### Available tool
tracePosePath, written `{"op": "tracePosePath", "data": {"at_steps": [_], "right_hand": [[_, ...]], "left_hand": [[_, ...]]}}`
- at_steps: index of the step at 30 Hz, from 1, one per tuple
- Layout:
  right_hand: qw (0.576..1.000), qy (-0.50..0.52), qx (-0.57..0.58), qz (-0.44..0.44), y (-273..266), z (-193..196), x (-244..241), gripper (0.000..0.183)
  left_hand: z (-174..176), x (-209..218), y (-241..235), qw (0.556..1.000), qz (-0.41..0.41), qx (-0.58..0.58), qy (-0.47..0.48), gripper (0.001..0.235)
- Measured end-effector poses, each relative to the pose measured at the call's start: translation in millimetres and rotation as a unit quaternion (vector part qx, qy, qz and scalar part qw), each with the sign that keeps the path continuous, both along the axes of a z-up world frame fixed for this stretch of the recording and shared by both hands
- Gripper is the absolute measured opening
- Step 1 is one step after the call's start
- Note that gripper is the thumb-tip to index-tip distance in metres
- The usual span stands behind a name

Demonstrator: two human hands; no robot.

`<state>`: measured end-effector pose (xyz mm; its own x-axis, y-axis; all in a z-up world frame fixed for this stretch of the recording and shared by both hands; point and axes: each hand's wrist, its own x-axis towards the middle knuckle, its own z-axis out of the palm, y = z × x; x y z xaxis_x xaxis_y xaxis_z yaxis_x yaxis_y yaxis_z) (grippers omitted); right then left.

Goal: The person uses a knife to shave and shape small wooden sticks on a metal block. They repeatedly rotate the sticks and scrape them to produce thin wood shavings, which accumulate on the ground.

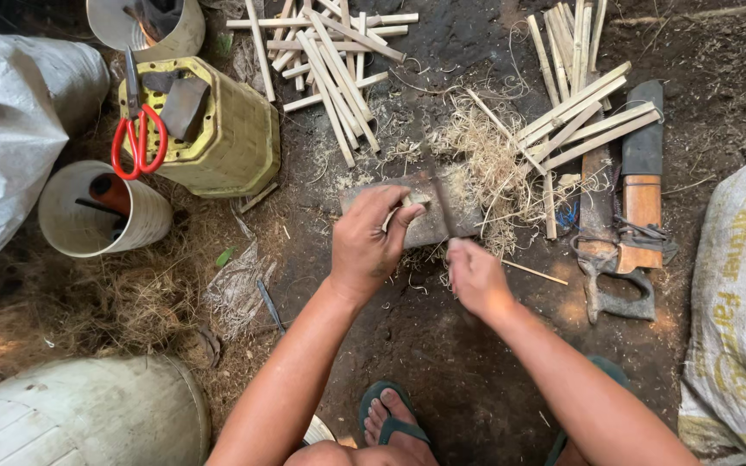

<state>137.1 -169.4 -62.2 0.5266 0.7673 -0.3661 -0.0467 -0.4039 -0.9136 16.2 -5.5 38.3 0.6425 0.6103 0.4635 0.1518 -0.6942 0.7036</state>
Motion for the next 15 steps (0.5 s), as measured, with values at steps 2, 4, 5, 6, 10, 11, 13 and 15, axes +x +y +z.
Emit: {"op": "tracePosePath", "data": {"at_steps": [2, 4, 5, 6, 10, 11, 13, 15], "right_hand": [[0.983, 0.063, -0.172, 0.025, 5.8, -6.2, 2.4, 0.057], [0.982, 0.023, -0.182, 0.031, 3.5, -7.1, 0.7, 0.057], [0.982, 0.001, -0.187, 0.035, 5.1, -4.1, 2.7, 0.057], [0.983, 0.007, -0.182, 0.027, 6.1, 1.0, 3.1, 0.056], [0.995, -0.005, -0.095, 0.017, 5.1, 22.7, 0.7, 0.051], [0.998, -0.014, -0.06, 0.016, 1.6, 25.1, -1.7, 0.05], [0.999, -0.022, 0.033, 0.003, -2.8, 25.2, -4.5, 0.049], [0.999, -0.01, 0.044, -0.002, -5.1, 17.9, -6.0, 0.048]], "left_hand": [[2.0, 1.0, -0.6, 1.0, -0.002, -0.007, -0.01, 0.022], [3.3, -2.0, -6.6, 1.0, -0.002, -0.012, -0.012, 0.023], [4.8, -2.1, -5.9, 1.0, 0.0, -0.009, -0.014, 0.023], [6.4, -1.1, -4.7, 1.0, 0.003, -0.006, -0.016, 0.023], [8.4, 1.8, -0.2, 1.0, 0.0, 0.007, -0.022, 0.022], [7.3, 2.2, 0.1, 1.0, -0.001, 0.013, -0.027, 0.022], [6.7, 4.4, 1.1, 1.0, 0.0, 0.013, -0.029, 0.022], [6.7, 5.8, 1.8, 1.0, 0.002, -0.003, -0.021, 0.022]]}}
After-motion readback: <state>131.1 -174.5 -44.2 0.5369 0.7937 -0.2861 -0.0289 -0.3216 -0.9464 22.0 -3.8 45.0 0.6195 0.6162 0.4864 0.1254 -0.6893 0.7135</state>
